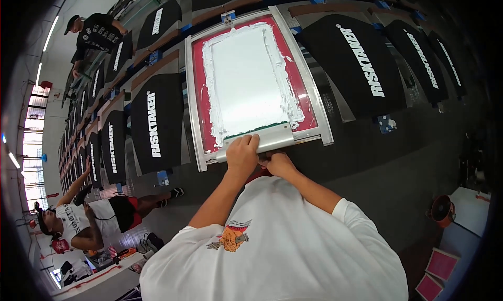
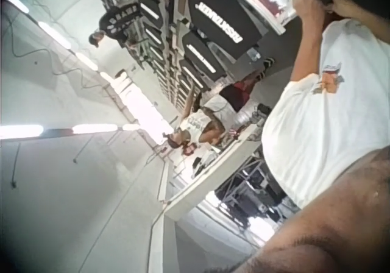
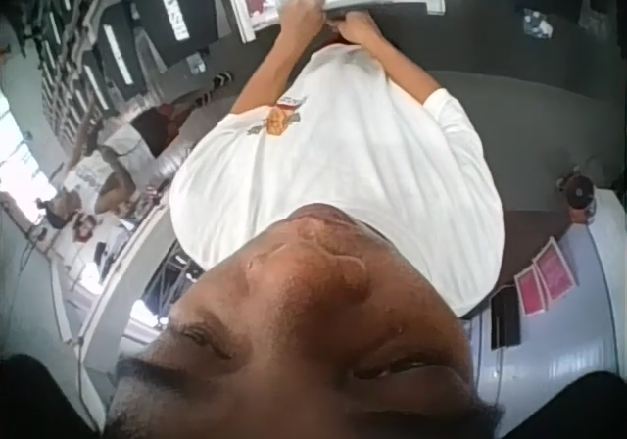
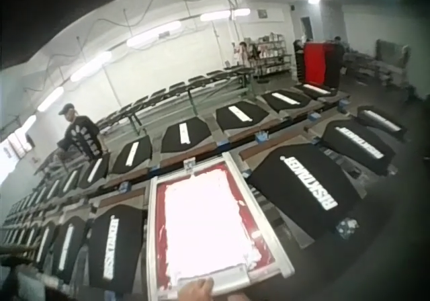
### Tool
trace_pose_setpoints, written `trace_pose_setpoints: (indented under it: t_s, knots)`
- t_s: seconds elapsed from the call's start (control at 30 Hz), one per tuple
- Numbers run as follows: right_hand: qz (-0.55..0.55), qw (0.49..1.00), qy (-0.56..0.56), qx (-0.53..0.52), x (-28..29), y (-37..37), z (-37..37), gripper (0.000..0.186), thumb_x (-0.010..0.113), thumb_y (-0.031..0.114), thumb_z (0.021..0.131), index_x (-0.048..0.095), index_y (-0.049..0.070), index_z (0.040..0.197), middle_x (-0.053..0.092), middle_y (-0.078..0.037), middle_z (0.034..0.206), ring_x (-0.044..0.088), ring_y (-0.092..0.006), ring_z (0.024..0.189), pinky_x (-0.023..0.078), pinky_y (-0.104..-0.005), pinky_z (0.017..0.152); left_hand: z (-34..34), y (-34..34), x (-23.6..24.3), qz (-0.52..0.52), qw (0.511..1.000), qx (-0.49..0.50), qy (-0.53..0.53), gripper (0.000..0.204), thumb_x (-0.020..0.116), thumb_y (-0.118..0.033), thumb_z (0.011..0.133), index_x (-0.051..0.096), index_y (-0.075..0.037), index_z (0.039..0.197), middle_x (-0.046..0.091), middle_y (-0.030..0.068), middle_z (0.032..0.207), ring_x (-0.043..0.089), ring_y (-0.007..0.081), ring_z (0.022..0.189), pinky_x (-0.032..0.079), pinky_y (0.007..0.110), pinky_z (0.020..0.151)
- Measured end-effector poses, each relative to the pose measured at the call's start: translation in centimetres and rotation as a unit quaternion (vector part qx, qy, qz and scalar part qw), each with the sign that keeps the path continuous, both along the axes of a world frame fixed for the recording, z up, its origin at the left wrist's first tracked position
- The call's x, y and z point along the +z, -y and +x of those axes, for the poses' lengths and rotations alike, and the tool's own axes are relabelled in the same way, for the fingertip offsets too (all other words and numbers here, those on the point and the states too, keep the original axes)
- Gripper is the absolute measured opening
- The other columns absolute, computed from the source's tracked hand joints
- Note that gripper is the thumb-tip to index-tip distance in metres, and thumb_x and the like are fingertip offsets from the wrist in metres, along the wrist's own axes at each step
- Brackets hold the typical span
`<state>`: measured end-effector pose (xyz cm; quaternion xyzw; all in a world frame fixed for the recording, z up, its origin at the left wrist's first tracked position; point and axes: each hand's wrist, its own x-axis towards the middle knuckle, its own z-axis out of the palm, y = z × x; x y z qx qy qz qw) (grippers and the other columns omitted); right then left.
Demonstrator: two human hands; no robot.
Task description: Using a squeegee to apply ink to garments through a silk screen at a screen printing station.
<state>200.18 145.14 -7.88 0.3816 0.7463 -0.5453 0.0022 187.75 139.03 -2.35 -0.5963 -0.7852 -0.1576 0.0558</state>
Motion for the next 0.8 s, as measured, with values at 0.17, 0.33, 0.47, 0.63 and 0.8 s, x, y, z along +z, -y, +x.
trace_pose_setpoints:
  t_s: [0.17, 0.33, 0.47, 0.63, 0.8]
  knots:
    - [-0.029, 0.999, -0.038, 0.027, -0.5, 0.1, 0.0, 0.028, 0.067, 0.028, 0.080, 0.066, 0.000, 0.079, 0.066, -0.014, 0.071, 0.065, -0.0282, 0.069, 0.049, -0.0371, 0.065, -3.4, -2.6, 4.9, -0.126, 0.989, 0.070, 0.029, 0.029, 0.065, -0.008, 0.067, 0.060, -0.009, 0.095, 0.064, 0.0135, 0.086, 0.062, 0.0350, 0.079, 0.049, 0.044, 0.066]
    - [-0.052, 0.996, -0.061, 0.033, -0.8, -0.7, 2.1, 0.030, 0.062, 0.030, 0.084, 0.066, 0.002, 0.076, 0.065, -0.012, 0.067, 0.063, -0.0210, 0.063, 0.048, -0.0334, 0.060, -9.9, -6.4, 5.1, -0.137, 0.965, 0.164, 0.155, 0.037, 0.073, -0.031, 0.072, 0.061, -0.002, 0.092, 0.065, 0.0200, 0.090, 0.063, 0.0380, 0.086, 0.050, 0.046, 0.071]
    - [-0.109, 0.991, -0.075, 0.010, 2.7, -4.6, 4.5, 0.029, 0.063, 0.026, 0.086, 0.067, -0.001, 0.095, 0.066, -0.008, 0.073, 0.060, -0.0112, 0.064, 0.048, -0.0279, 0.060, -17.4, -2.2, 2.6, -0.054, 0.920, 0.228, 0.314, 0.044, 0.073, -0.031, 0.074, 0.063, -0.002, 0.105, 0.066, 0.0201, 0.093, 0.065, 0.0318, 0.086, 0.051, 0.039, 0.075]
    - [0.327, 0.927, 0.124, -0.136, 5.0, -13.6, 5.9, 0.045, 0.051, 0.041, 0.091, 0.064, 0.001, 0.105, 0.061, -0.022, 0.107, 0.052, -0.0398, 0.105, 0.040, -0.0452, 0.090, -20.0, 2.9, -0.2, 0.066, 0.732, 0.302, 0.607, 0.043, 0.073, -0.025, 0.078, 0.061, 0.002, 0.110, 0.066, 0.0141, 0.095, 0.066, 0.0247, 0.083, 0.052, 0.038, 0.073]
    - [-0.053, 0.960, -0.022, -0.275, -1.8, -16.9, 6.7, 0.063, 0.040, 0.051, 0.094, 0.060, -0.007, 0.108, 0.062, -0.024, 0.106, 0.058, -0.0301, 0.101, 0.042, -0.0360, 0.088, -18.8, 0.6, -0.1, 0.098, 0.655, 0.316, 0.679, 0.042, 0.074, -0.022, 0.078, 0.059, 0.004, 0.108, 0.066, 0.0141, 0.096, 0.065, 0.0227, 0.080, 0.052, 0.037, 0.073]
